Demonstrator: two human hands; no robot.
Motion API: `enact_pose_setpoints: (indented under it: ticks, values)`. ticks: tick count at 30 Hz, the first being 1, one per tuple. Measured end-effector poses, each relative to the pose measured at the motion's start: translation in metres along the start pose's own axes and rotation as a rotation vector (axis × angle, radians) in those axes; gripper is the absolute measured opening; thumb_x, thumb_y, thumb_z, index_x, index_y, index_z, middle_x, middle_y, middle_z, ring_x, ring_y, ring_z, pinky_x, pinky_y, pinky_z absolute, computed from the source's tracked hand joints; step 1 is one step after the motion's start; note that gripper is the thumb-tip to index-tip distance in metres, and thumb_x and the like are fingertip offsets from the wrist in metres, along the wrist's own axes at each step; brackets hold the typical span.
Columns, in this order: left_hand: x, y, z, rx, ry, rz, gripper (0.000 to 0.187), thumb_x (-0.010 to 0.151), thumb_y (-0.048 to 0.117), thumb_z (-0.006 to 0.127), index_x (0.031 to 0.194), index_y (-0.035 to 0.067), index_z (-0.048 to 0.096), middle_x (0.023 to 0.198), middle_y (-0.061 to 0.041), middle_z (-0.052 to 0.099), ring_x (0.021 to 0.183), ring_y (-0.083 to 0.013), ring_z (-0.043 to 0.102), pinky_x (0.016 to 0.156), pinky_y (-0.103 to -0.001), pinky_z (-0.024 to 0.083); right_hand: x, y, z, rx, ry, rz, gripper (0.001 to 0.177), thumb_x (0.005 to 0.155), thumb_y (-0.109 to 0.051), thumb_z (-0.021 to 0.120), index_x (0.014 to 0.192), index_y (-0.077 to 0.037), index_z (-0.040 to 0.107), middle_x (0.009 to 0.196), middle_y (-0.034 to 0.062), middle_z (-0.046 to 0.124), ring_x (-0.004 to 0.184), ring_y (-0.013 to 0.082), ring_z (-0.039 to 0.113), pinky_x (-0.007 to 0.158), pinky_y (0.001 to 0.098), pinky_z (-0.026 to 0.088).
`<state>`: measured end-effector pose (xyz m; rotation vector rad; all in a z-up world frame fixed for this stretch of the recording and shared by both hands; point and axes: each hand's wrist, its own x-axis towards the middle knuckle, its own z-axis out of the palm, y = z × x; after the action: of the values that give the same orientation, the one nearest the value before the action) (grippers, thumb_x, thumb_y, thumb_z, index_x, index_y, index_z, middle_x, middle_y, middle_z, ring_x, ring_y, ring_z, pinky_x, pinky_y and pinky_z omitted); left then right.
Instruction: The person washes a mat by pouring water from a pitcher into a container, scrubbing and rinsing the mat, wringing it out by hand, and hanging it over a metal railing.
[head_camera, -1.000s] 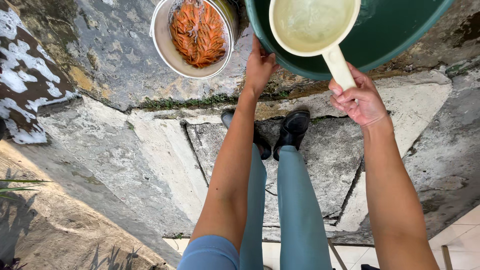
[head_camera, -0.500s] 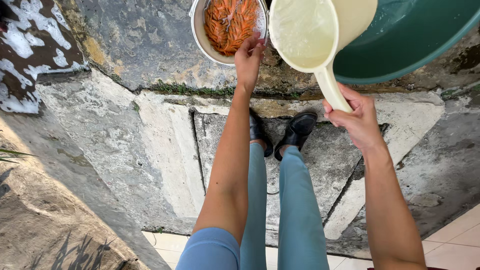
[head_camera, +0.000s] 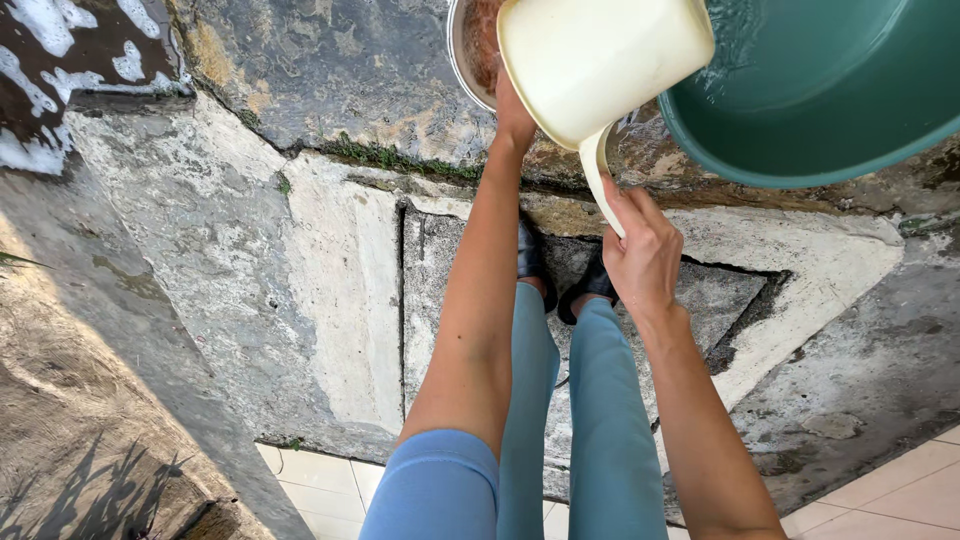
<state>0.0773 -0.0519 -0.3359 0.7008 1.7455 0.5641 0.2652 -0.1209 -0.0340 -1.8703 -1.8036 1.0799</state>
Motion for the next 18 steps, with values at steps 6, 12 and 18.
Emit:
enact_pose_setpoints:
  ticks: [6, 12, 18]
  values:
    - [-0.013, -0.002, -0.029, -0.64, -0.059, -0.257, 0.055, 0.102, 0.028, 0.044, 0.147, -0.005, 0.044, 0.133, -0.034, 0.062, 0.113, -0.0389, 0.068, 0.094, -0.053, 0.058, 0.003, -0.012, 0.01, -0.064, 0.024, -0.034, 0.068, 0.082, 0.017, 0.068, 0.142, -0.015, 0.068, 0.097, 0.0123, 0.069, 0.078, 0.0273, 0.07, 0.07, 0.0404, 0.057]
    - [-0.053, 0.069, -0.048, -0.062, -0.055, 0.138, 0.068, 0.097, 0.006, 0.055, 0.161, 0.006, 0.032, 0.169, -0.012, 0.029, 0.158, -0.0301, 0.024, 0.131, -0.045, 0.018, 0.03, 0.049, 0.01, 0.707, 0.23, 0.396, 0.068, 0.091, 0.017, 0.056, 0.156, -0.003, 0.051, 0.101, 0.0048, 0.068, 0.077, 0.0075, 0.059, 0.06, 0.0241, 0.044]
    - [-0.084, 0.089, -0.045, 0.005, -0.116, 0.097, 0.065, 0.097, 0.006, 0.053, 0.16, 0.012, 0.035, 0.17, -0.005, 0.021, 0.156, -0.03, 0.025, 0.128, -0.044, 0.021, 0.081, 0.177, 0.029, 0.881, 0.262, 0.497, 0.065, 0.106, 0.006, 0.065, 0.166, -0.003, 0.042, 0.109, 0.0039, 0.067, 0.075, 0.0082, 0.056, 0.068, 0.0253, 0.052]
